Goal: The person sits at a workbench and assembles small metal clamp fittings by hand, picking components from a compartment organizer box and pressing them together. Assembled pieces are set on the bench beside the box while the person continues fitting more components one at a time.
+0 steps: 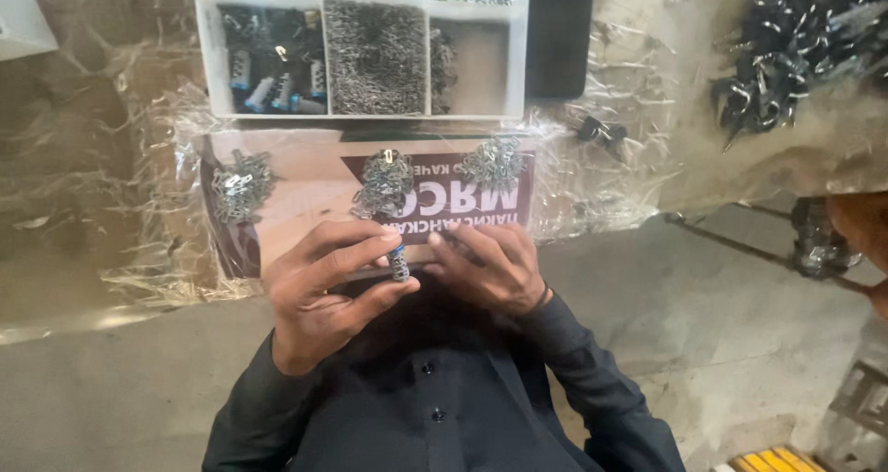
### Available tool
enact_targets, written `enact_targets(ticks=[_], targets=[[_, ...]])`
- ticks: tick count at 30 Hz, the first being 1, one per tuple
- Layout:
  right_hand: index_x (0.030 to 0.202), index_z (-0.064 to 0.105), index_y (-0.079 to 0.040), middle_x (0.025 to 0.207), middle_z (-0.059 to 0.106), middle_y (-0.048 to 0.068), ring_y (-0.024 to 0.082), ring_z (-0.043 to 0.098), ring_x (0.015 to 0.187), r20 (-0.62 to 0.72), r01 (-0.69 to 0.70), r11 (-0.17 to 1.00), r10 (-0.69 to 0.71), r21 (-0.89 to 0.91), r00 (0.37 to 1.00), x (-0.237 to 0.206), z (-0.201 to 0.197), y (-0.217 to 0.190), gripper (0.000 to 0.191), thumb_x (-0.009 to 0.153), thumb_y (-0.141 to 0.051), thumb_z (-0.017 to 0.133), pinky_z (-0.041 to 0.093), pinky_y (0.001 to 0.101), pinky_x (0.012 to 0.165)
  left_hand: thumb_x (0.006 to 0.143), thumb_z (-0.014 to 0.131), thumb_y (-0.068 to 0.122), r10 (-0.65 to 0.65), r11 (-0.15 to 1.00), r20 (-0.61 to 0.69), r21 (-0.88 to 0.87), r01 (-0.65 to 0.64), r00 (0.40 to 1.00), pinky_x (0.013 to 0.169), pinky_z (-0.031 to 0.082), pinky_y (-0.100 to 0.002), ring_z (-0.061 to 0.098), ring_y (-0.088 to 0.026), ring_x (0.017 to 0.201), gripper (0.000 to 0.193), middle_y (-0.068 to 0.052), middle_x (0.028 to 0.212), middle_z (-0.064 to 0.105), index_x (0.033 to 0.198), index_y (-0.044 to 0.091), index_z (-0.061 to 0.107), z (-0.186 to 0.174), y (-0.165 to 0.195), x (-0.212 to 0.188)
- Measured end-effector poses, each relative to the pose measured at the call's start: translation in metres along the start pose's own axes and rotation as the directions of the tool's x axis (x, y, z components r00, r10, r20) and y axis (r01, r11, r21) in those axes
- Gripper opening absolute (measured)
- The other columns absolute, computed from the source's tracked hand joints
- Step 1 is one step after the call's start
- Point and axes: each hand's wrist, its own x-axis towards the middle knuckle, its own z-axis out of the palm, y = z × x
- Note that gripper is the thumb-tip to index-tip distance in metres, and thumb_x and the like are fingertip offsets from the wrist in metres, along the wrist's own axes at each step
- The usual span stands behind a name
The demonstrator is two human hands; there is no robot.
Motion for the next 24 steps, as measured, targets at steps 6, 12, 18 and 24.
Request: enact_targets(ticks=[6,12,18,24], targets=[[0.128,0.071,-0.012,0.127,0.061,0.006,0.023,0.062,0.105,0.023,-0.129,0.991,0.128,0.034,0.992,0.008,-0.002,-0.013,0.053,0.085,-0.032,0.094,0.051,0.038,0.088,0.077,0.094,0.009,-0.02,0.999,-0.039,0.048,0.022,0.999,0.082,0.062,-0.029,0.073,-0.02,0.096,0.047,-0.012,0.116,0.071,0.119,0.006,0.072,-0.013,0.003,-0.002],[0.136,0.067,-0.014,0.118,0.055,0.006,0.024,0.056,0.097,0.087,-0.17,0.985,0.168,0.023,0.982,0.033,-0.003,-0.02,0.064,0.084,-0.042,0.09,0.048,0.0389,0.083,0.079,0.093,0.009,0.025,0.995,-0.072,0.102,-0.018,0.997,0.086,0.061,-0.031,0.073,-0.022,0.103,0.048,-0.012,0.119,0.071,0.121,0.006,0.071,-0.02,0.001,0.0],[0.133,0.07,-0.015,0.113,0.055,0.008,0.026,0.057,0.091,0.169,-0.157,0.988,0.154,0.004,0.974,0.032,-0.003,-0.014,0.06,0.083,-0.043,0.087,0.048,0.0402,0.076,0.079,0.093,0.007,-0.013,1.0,-0.021,0.018,0.014,1.0,0.08,0.062,-0.028,0.071,-0.016,0.091,0.046,-0.011,0.117,0.07,0.12,0.006,0.072,-0.009,0.002,0.001],[0.111,0.075,-0.005,0.11,0.068,0.006,0.021,0.073,0.092,-0.009,0.22,0.948,-0.224,0.229,0.975,0.009,-0.017,0.014,0.026,0.087,-0.008,0.085,0.06,0.0351,0.079,0.08,0.092,0.007,-0.012,1.0,0.046,-0.007,0.012,0.999,0.081,0.065,-0.028,0.072,-0.017,0.096,0.045,-0.011,0.116,0.07,0.121,0.007,0.072,0.001,0.001,0.002]])
